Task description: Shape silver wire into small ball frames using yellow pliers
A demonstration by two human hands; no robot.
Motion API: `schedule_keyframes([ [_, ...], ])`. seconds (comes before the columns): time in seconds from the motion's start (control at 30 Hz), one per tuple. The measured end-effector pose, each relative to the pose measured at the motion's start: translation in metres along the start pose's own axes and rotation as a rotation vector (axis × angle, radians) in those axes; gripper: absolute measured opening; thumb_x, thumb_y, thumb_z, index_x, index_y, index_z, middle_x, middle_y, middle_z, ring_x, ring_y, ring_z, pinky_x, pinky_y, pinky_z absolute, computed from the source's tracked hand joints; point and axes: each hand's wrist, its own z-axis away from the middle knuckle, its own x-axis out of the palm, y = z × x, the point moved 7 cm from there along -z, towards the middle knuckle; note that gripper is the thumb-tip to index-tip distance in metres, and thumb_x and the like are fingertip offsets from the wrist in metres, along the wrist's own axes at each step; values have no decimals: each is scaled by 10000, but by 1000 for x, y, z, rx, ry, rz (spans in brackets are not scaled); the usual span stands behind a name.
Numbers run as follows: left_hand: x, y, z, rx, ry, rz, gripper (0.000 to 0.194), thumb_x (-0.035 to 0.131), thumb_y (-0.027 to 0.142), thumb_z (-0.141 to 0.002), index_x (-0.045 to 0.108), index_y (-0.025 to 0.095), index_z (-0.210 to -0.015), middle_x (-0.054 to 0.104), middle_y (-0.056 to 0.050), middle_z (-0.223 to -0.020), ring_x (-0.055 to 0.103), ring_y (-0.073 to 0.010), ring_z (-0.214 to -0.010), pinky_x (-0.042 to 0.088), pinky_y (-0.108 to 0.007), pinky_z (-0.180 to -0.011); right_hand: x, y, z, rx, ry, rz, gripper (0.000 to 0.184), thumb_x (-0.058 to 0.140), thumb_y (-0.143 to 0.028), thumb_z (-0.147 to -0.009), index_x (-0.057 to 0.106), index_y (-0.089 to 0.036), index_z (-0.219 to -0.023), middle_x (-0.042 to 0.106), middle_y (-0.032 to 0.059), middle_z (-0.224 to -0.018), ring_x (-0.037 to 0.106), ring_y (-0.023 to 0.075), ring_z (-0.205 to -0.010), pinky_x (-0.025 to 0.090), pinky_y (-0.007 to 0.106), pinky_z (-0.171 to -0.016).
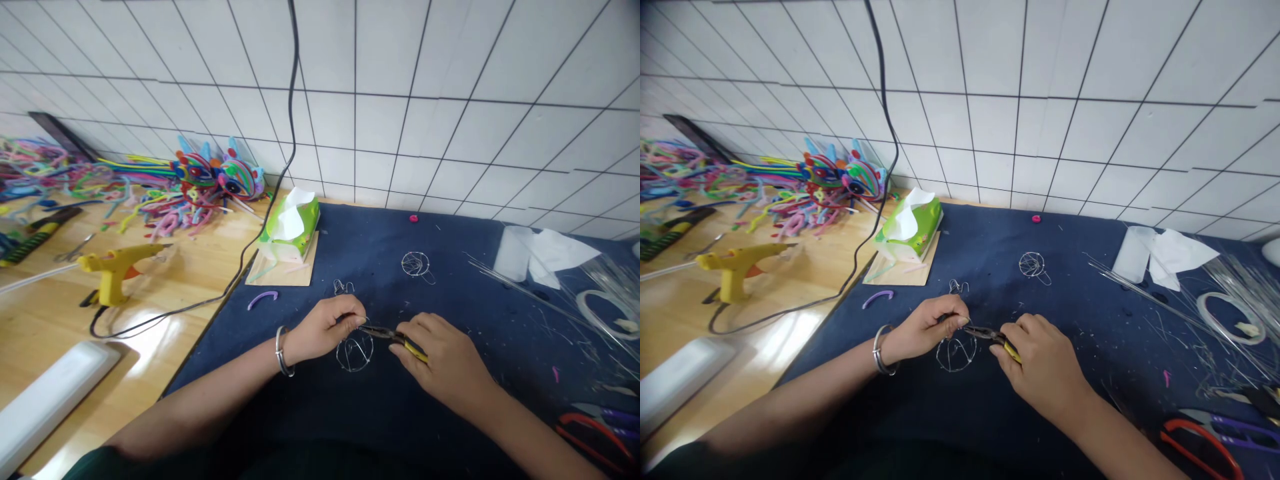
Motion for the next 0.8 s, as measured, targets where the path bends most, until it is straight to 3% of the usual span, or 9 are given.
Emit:
schedule_keyframes([
  [0.8,7,5,2,79,-120,-9,204,367,184,-899,518,139,-770,504,-9,-731,473,-75,-592,409,-206,-575,9,-2,2,12,-44,-13,172,477,-333,-836,598,-212,-829,552,15,-720,524,137,-720,392,252,-638],
])
